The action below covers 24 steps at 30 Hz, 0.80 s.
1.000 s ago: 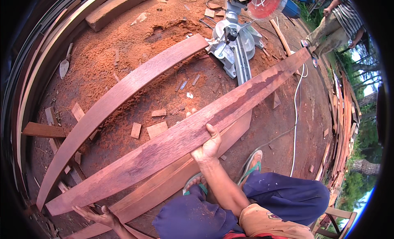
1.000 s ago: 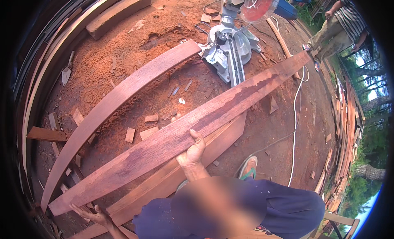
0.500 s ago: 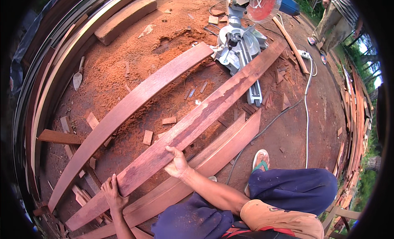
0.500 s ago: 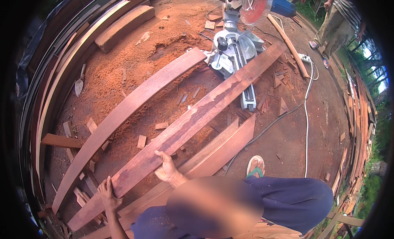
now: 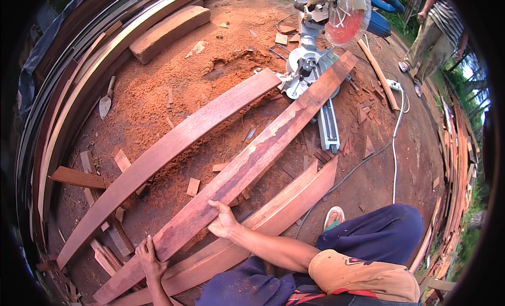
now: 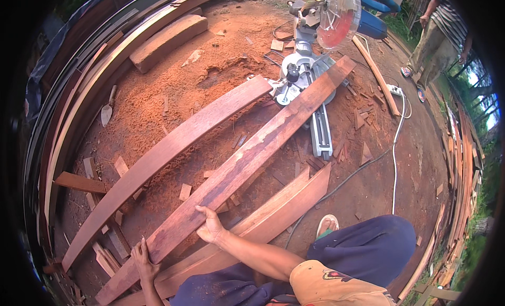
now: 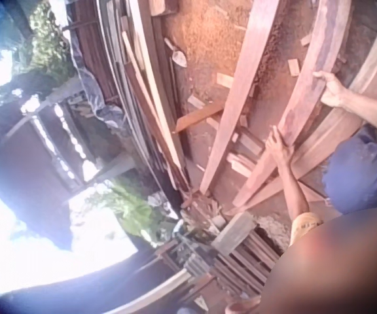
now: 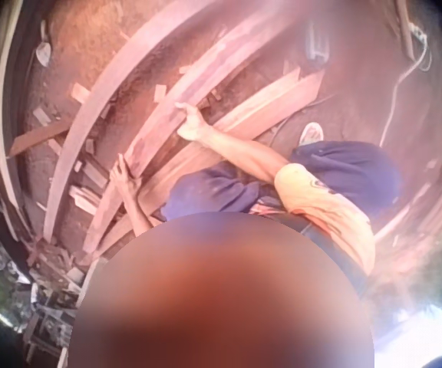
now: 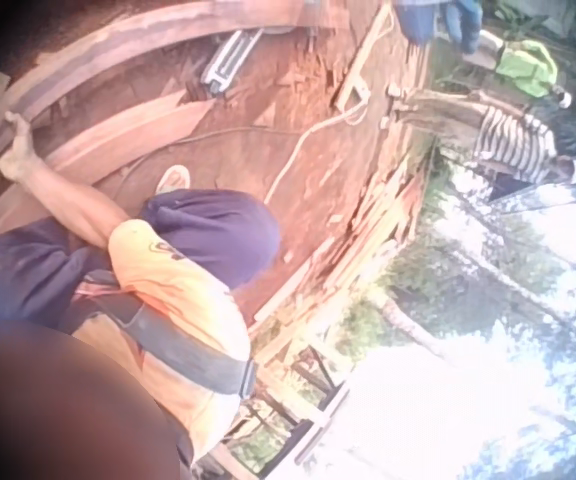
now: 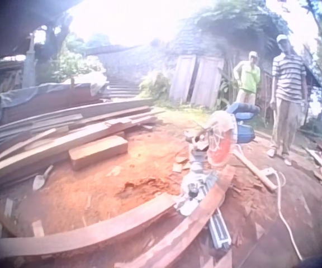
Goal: The person uses a miter saw to cut long wooden planks into shorter pieces. They position each plank on the saw, lower the blade to cut, and then move the cut pieces aside. The process is repeated multiple times with different planks.
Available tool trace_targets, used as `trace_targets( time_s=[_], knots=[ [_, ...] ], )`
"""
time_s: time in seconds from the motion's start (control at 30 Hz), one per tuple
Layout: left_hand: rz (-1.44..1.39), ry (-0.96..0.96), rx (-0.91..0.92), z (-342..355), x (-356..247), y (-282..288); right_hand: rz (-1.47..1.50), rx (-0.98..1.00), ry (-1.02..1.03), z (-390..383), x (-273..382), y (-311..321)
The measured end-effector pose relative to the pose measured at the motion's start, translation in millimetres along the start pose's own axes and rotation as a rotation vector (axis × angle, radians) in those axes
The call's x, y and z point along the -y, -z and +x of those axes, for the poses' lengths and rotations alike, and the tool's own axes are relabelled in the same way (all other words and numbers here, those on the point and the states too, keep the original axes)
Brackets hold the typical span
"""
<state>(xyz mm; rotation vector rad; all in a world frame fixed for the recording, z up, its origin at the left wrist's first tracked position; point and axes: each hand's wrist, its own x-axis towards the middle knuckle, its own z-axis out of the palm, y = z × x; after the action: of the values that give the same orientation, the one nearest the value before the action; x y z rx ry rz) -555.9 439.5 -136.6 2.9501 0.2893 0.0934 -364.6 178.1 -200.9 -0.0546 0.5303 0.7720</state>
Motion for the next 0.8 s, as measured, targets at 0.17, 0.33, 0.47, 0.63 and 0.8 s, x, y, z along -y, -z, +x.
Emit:
trace_targets(
  time_s=[0.17,0.33,0.47,0.63,0.8],
  knots=[
    [-0.016,-0.006,0.009,17,-26,-7,-0.056,-0.033,0.035,-4,30,-1],
    [-0.051,0.003,0.039,57,-89,-15,-0.131,-0.273,0.245,-7,94,-26],
    [-0.078,0.007,0.012,99,-147,-30,-0.168,-0.352,0.406,1,154,-46],
    [-0.125,-0.027,0.014,152,-197,-36,-0.328,-0.300,0.584,-13,203,-44],
    [-0.110,-0.037,-0.018,179,-214,-58,-0.847,-0.502,0.789,-48,215,-22]
  ],
)
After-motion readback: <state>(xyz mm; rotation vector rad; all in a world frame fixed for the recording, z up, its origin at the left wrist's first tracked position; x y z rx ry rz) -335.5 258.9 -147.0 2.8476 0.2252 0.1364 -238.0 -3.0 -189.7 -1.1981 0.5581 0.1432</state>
